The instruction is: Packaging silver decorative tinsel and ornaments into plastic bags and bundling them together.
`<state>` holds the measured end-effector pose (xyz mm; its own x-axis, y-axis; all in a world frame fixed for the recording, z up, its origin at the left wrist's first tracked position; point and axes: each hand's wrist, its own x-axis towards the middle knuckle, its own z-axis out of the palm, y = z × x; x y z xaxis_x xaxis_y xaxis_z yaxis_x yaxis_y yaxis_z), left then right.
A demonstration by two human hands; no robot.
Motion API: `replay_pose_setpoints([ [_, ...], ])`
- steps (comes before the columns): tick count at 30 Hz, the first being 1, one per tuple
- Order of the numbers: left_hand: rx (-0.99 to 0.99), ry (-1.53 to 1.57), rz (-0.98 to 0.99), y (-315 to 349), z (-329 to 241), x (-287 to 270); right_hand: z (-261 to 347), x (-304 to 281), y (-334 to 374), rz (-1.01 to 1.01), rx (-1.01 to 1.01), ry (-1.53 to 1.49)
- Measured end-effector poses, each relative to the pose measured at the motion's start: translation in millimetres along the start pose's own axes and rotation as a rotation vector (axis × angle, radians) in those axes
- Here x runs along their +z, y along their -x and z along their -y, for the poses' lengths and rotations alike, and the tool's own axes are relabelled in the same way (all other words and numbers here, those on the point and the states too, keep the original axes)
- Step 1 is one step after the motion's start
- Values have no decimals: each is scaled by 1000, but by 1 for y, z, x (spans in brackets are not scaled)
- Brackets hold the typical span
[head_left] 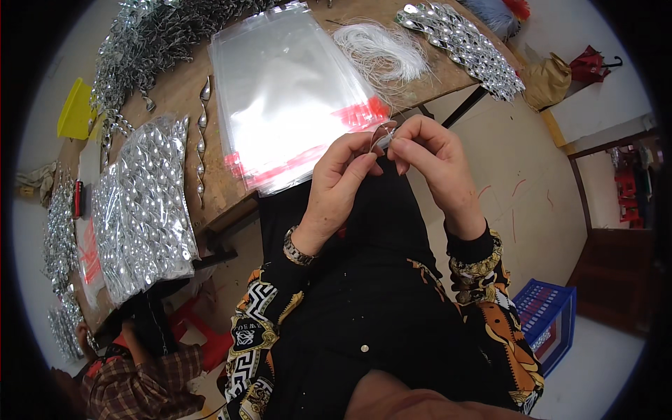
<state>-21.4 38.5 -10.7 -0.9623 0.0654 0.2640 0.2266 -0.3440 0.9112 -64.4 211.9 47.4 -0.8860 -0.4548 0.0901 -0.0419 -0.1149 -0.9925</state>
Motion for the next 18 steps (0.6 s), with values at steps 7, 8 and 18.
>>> replay_pose_setpoints([
  [7, 0, -17, 17, 0, 2, 0, -1, -2, 1, -24, -6, -12],
  [8, -1, -29, 26, 0, 2, 0, -1, -1, 1, -34, -7, -6],
  [18, 32, -102, 59, 1, 5, -2, 0, -1, 7, -92, -25, 77],
])
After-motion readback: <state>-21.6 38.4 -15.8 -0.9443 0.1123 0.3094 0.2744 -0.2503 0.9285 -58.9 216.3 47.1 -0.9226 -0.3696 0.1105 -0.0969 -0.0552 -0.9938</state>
